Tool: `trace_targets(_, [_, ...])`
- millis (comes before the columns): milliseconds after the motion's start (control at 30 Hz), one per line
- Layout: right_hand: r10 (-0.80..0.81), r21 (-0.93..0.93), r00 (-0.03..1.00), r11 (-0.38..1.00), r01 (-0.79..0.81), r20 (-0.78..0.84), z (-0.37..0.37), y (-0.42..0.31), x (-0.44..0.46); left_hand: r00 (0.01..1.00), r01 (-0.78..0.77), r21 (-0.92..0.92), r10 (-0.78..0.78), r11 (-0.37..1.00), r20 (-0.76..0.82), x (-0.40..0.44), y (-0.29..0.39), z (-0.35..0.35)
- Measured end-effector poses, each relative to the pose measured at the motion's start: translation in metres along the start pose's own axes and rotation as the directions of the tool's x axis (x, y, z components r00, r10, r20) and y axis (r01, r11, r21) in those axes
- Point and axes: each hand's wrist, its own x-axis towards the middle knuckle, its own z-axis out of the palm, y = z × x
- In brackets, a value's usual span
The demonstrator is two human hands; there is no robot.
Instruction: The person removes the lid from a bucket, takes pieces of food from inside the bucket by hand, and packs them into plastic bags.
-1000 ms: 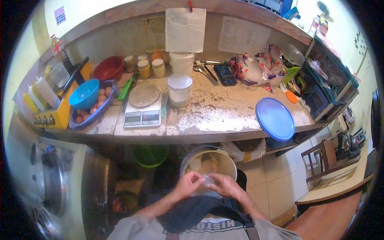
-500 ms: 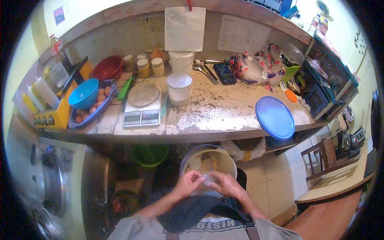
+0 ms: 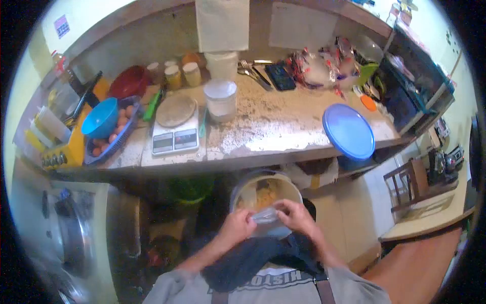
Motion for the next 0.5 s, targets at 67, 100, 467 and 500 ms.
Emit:
trace_targets(67, [0.058, -0.056, 0.998, 0.997, -0.057, 0.012, -0.008, 0.014, 0.007, 0.999, -0.027, 0.031, 0.026, 0.999, 0.025, 0.0, 0.004, -0.01])
trace_targets(100, [0.092, -0.059, 0.995, 0.994, -0.093, -0.031, -0.01, 0.019, 0.01, 0.997, -0.068, 0.064, 0.066, 0.996, 0.027, -0.001, 0.006, -0.016])
trace_targets(467, [0.19, -0.495, 0.971, 0.864, -0.095, 0.146, 0.061, 0.097, 0.113, 0.926, 0.317, -0.018, -0.305, 0.948, 0.223, -0.017, 0.003, -0.028])
trace_targets(500, [0.212, -0.474, 0.968, 0.871, -0.126, 0.133, 0.067, 0.094, 0.121, 0.897, 0.388, -0.039, -0.368, 0.921, 0.243, -0.019, 0.002, -0.026])
